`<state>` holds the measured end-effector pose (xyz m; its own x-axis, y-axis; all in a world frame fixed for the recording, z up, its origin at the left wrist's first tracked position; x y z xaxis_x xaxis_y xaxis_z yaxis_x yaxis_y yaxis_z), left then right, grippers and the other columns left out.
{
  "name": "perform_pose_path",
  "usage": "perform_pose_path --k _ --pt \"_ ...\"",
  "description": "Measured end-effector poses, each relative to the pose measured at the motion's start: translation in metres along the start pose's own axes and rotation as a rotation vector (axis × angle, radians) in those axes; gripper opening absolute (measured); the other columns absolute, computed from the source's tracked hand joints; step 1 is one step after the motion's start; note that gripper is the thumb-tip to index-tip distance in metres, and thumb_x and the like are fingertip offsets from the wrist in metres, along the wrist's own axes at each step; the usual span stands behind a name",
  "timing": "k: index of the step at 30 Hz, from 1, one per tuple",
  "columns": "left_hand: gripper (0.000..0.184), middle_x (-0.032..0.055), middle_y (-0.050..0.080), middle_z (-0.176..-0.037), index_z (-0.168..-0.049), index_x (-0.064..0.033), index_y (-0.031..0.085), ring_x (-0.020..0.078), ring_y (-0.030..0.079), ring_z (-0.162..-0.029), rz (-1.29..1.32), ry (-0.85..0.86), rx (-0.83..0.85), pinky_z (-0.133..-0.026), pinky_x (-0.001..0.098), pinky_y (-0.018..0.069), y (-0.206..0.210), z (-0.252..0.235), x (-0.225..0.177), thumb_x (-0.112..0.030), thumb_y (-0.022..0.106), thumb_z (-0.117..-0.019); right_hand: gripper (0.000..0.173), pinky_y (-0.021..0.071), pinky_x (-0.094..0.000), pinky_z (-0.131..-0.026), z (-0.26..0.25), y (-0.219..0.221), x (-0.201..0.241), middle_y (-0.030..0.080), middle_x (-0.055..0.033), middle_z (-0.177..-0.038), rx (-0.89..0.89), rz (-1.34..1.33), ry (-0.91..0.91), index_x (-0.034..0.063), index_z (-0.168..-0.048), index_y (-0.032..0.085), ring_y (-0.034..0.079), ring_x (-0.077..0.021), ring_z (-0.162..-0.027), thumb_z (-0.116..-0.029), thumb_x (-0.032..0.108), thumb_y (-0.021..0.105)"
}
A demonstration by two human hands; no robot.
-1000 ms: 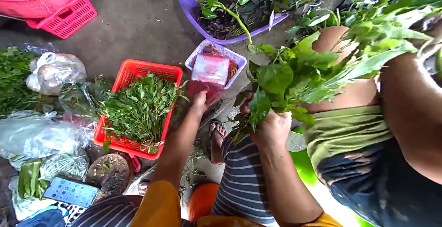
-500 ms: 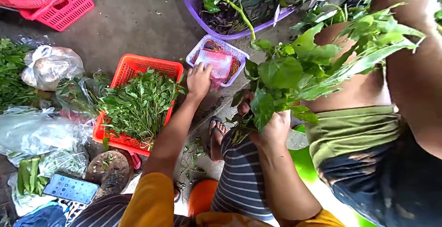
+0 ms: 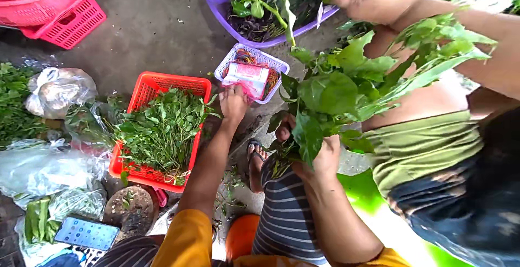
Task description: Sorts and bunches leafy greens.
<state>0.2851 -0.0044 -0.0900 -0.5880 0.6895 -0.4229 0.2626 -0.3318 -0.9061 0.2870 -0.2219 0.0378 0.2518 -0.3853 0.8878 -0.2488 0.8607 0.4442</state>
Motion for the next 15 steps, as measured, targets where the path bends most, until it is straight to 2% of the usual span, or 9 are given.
perform_pose_path --k 2,4,6,9,13,14,15 --pt "0.032 0.0286 0.059 -0.134 -0.125 0.0034 0.066 0.0449 0.053 -0.13 -0.081 0.01 -0.068 -0.103 0.0614 0.0402 -0.007 0.0 -0.001 -0.015 0.063 -0.0979 0.03 0.0586 -0.0188 -0.063 0.002 0.002 0.008 0.07 0.0094 -0.071 -0.025 0.02 -0.017 0.0192 -0.086 0.063 0.067 -0.0004 -0.063 -0.0885 -0.006 0.047" --pt "0.028 0.0242 0.063 -0.125 -0.117 -0.0023 0.071 0.0427 0.056 -0.122 -0.152 0.054 -0.133 -0.096 0.0595 0.0425 -0.014 0.004 -0.007 -0.009 0.068 -0.0907 0.032 0.0584 -0.0179 -0.064 0.002 0.003 0.01 0.071 0.011 -0.071 -0.035 0.024 -0.025 0.0213 -0.086 0.064 0.067 0.001 -0.064 -0.0878 -0.006 0.048" --pt "0.027 0.0215 0.063 -0.124 -0.114 -0.0058 0.073 0.0421 0.056 -0.12 -0.219 0.133 -0.14 -0.095 0.0595 0.0417 -0.014 0.011 -0.017 -0.005 0.071 -0.0867 0.032 0.0588 -0.019 -0.065 0.001 0.003 0.008 0.072 0.0099 -0.073 -0.014 0.008 -0.02 0.0212 -0.087 0.066 0.067 -0.0001 -0.065 -0.0876 -0.006 0.049" --pt "0.022 0.0213 0.063 -0.122 -0.109 -0.0025 0.071 0.0423 0.058 -0.117 -0.286 0.332 -0.152 -0.097 0.059 0.0423 -0.009 0.025 -0.031 -0.002 0.073 -0.0867 0.03 0.0595 -0.0204 -0.066 0.0 0.003 0.005 0.072 0.0085 -0.074 0.017 -0.014 -0.02 0.0203 -0.089 0.065 0.068 -0.0016 -0.066 -0.0895 -0.004 0.048" --pt "0.018 0.0206 0.069 -0.122 -0.108 0.0025 0.073 0.039 0.062 -0.119 -0.292 0.484 0.026 -0.104 0.0519 0.0464 0.003 0.032 -0.045 -0.002 0.066 -0.093 0.026 0.0595 -0.0223 -0.065 -0.003 0.002 -0.001 0.071 0.0039 -0.073 0.036 -0.041 -0.01 0.0163 -0.087 0.068 0.068 -0.0051 -0.064 -0.0889 -0.003 0.052" --pt "0.021 0.022 0.067 -0.126 -0.114 0.0047 0.071 0.0394 0.06 -0.124 -0.289 0.459 0.152 -0.108 0.051 0.0442 0.0 0.034 -0.049 -0.001 0.062 -0.0959 0.026 0.0599 -0.0214 -0.065 -0.001 0.003 0.0 0.072 0.0049 -0.073 0.032 -0.032 -0.006 0.0172 -0.087 0.067 0.068 -0.0041 -0.065 -0.0882 -0.004 0.051" --pt "0.025 0.0238 0.063 -0.133 -0.121 0.0064 0.068 0.0401 0.056 -0.131 -0.285 0.422 0.281 -0.115 0.0504 0.0384 -0.004 0.037 -0.052 -0.001 0.058 -0.0991 0.027 0.0598 -0.0211 -0.066 0.0 0.005 0.002 0.072 0.0057 -0.073 0.026 -0.027 -0.006 0.0174 -0.086 0.067 0.069 -0.0034 -0.066 -0.0871 -0.005 0.051"
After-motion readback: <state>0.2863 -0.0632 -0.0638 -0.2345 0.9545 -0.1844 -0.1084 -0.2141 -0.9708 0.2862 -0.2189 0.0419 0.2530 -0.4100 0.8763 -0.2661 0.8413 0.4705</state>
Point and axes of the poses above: each hand's wrist, its own z-axis away from the middle knuckle, its own y-axis out of the palm, x = y × z, the point moved 10 cm from there along -z, towards the middle knuckle
